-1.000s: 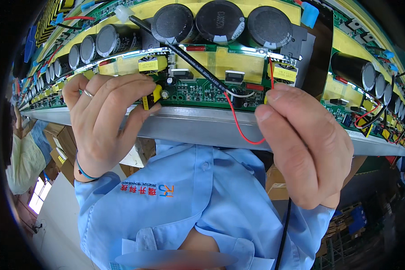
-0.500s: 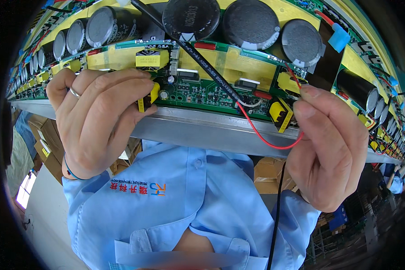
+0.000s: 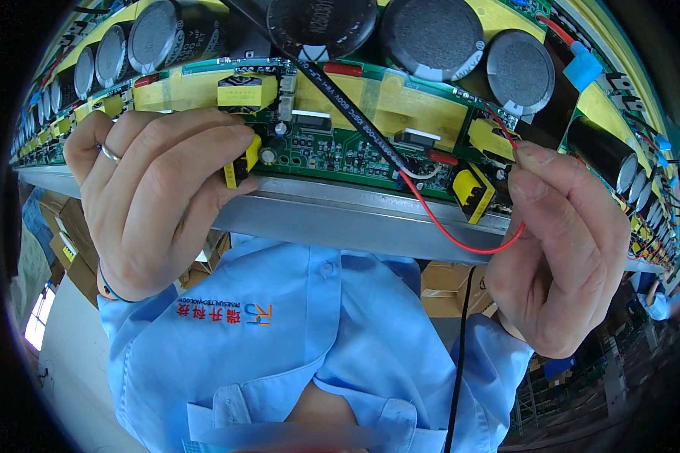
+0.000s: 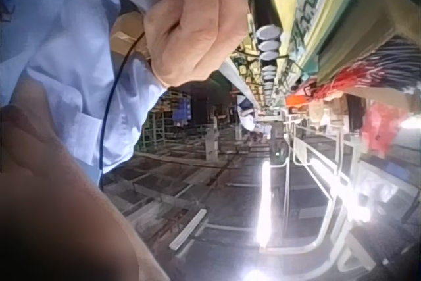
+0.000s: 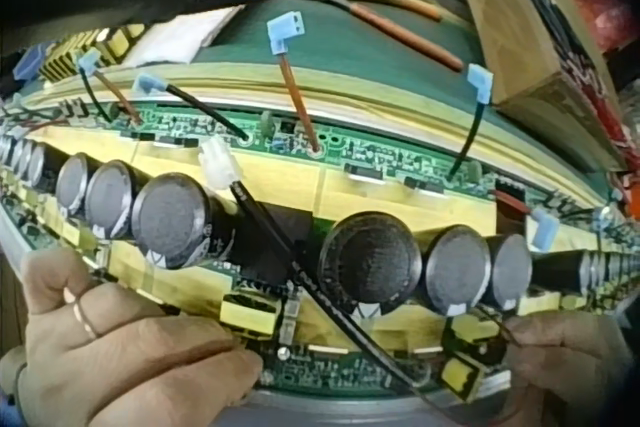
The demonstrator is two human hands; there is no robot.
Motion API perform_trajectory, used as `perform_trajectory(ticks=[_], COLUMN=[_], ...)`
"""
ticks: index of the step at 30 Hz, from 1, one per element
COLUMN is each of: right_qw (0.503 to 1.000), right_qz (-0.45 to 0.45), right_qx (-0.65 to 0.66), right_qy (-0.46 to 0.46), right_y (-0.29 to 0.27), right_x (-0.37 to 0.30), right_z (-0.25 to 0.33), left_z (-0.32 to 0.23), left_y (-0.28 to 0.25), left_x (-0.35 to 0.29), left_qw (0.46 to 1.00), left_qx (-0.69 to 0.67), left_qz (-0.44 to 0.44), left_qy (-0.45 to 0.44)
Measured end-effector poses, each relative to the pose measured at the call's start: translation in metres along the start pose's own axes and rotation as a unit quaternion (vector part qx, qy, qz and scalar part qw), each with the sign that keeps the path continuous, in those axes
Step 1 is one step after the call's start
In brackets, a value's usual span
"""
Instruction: The recorder is assembling electronic circuit boards by inserting components and connecting wiring on an assembly line.
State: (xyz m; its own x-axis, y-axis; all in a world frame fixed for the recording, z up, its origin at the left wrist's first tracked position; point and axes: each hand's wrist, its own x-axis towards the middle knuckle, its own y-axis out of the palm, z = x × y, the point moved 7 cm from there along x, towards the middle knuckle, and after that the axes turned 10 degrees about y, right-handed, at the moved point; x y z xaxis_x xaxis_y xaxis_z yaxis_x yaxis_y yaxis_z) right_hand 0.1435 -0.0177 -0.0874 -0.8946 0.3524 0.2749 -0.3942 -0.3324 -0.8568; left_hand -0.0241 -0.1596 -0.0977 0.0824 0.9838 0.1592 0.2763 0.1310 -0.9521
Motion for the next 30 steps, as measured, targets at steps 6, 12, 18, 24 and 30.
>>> perform_trajectory(ticks=[6, 12, 18, 24, 30], right_qw=[1.0, 0.996, 0.995, 0.995, 0.992], right_qz=[-0.019, -0.076, -0.08, -0.061, -0.097], right_qx=[0.012, 0.013, 0.002, -0.002, -0.07], right_qy=[0.012, 0.034, 0.065, 0.081, 0.041], right_y=[0.001, 0.003, 0.003, 0.003, -0.042], right_x=[-0.003, -0.005, -0.001, 0.01, 0.012], right_z=[0.001, 0.0, -0.004, 0.004, -0.004], left_z=[-0.003, -0.003, 0.0, 0.002, -0.005], left_y=[-0.001, 0.0, 0.002, -0.006, 0.0], left_x=[-0.004, -0.004, 0.004, 0.001, 0.002], left_qw=[1.0, 1.0, 1.0, 1.0, 0.996], left_qx=[0.015, 0.02, 0.017, -0.016, -0.017], left_qz=[-0.016, -0.013, -0.003, -0.022, -0.078], left_qy=[0.009, 0.004, 0.011, -0.006, 0.042])
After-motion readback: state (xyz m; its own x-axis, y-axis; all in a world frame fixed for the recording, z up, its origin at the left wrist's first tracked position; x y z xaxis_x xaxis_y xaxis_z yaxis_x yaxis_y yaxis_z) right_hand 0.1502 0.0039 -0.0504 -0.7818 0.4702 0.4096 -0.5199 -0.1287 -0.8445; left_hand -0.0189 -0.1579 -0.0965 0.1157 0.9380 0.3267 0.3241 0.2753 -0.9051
